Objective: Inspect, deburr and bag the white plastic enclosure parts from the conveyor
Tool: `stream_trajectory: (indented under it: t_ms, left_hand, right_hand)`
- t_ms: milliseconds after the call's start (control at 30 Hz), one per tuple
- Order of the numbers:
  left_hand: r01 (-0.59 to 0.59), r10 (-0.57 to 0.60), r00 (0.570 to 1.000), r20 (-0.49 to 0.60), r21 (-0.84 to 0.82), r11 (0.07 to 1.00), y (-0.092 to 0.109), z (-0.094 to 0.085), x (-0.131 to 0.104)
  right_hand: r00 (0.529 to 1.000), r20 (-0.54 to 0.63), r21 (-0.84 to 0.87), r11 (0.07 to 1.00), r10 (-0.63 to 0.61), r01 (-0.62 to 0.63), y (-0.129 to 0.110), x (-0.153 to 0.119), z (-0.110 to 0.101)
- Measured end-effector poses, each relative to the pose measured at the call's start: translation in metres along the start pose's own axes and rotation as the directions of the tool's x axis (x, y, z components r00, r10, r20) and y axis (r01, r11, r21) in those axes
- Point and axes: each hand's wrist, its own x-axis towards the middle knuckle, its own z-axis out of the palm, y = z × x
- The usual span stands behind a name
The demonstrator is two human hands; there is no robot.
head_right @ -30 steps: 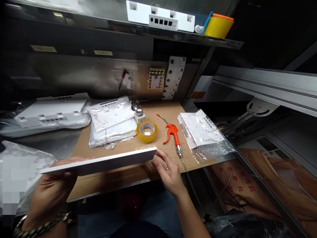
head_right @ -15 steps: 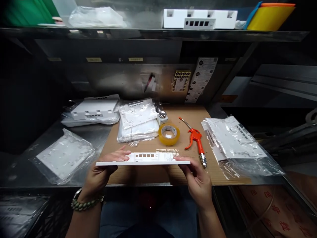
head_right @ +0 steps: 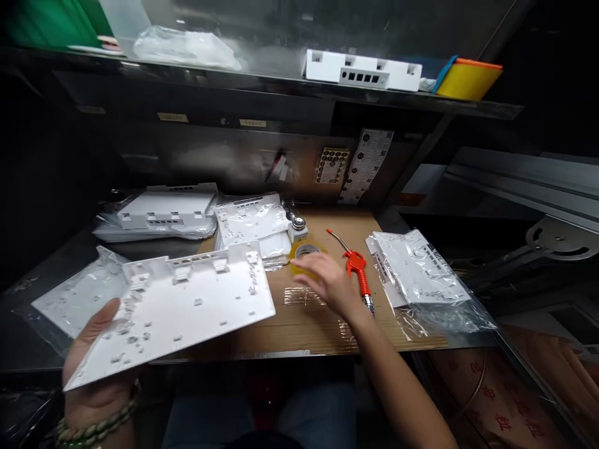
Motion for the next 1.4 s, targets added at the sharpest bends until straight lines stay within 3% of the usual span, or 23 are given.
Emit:
stream_trajectory:
  t_ms: [100, 200, 333, 433, 567, 700, 833, 1000, 1100, 1167, 1200, 1300, 1400]
  left_hand:
    - [-0.119, 0.116, 0.99, -0.076, -0.035, 0.992, 0.004, 0.015, -0.008]
    - [-0.137, 0.124, 0.984, -0.128, -0.102, 0.985, 0.003, 0.023, -0.012]
    - [-0.154, 0.142, 0.981, -0.13, -0.091, 0.984, 0.006, 0.016, -0.013]
    - [-0.176, 0.164, 0.975, -0.148, -0.077, 0.981, 0.008, 0.011, -0.012]
    - [-0.201, 0.178, 0.962, -0.207, -0.099, 0.975, 0.0, 0.021, -0.012]
    - [-0.183, 0.168, 0.974, -0.15, -0.095, 0.978, -0.017, 0.035, -0.011]
    - [-0.123, 0.113, 0.986, -0.124, -0.081, 0.989, -0.026, 0.04, -0.009]
    - [-0.111, 0.116, 0.992, 0.059, -0.08, 0.991, -0.03, 0.047, -0.002]
    - [-0.102, 0.116, 0.979, 0.166, -0.092, 0.991, -0.035, 0.056, 0.004]
    - [-0.084, 0.103, 0.971, 0.214, -0.096, 0.992, -0.04, 0.062, 0.008]
    - [-0.082, 0.102, 0.97, 0.222, -0.098, 0.992, -0.043, 0.066, 0.01]
    - [-0.068, 0.09, 0.97, 0.227, -0.104, 0.992, -0.053, 0.077, 0.011]
    - [-0.035, 0.059, 0.957, 0.284, -0.089, 0.995, -0.059, 0.087, 0.009]
  right_hand:
    - [0.975, 0.1, -0.176, 0.968, 0.198, -0.179, 0.036, 0.044, 0.007]
    - [0.94, 0.236, -0.249, 0.95, 0.246, -0.186, 0.051, 0.071, 0.017]
    - [0.915, 0.306, -0.301, 0.939, 0.262, -0.168, 0.05, 0.077, 0.017]
    - [0.933, 0.263, -0.287, 0.943, 0.247, -0.169, 0.05, 0.081, -0.001]
    - [0.966, 0.071, -0.304, 0.928, 0.247, -0.215, 0.049, 0.105, -0.022]
    - [0.979, 0.017, -0.329, 0.925, 0.205, -0.189, 0.042, 0.133, -0.017]
    - [0.98, 0.007, -0.342, 0.922, 0.197, -0.183, 0.039, 0.141, -0.003]
    - [0.982, -0.053, -0.284, 0.94, 0.184, -0.191, 0.039, 0.139, -0.006]
    - [0.976, -0.163, -0.208, 0.961, 0.147, -0.18, 0.013, 0.127, -0.009]
    - [0.971, -0.229, -0.096, 0.992, 0.064, -0.088, -0.024, 0.107, -0.008]
    - [0.96, -0.277, 0.043, 0.998, -0.027, 0.041, -0.048, 0.093, -0.006]
    - [0.937, -0.24, 0.315, 0.892, -0.254, 0.323, -0.121, 0.046, 0.005]
    - [0.93, -0.154, 0.428, 0.826, -0.333, 0.367, -0.169, 0.014, 0.023]
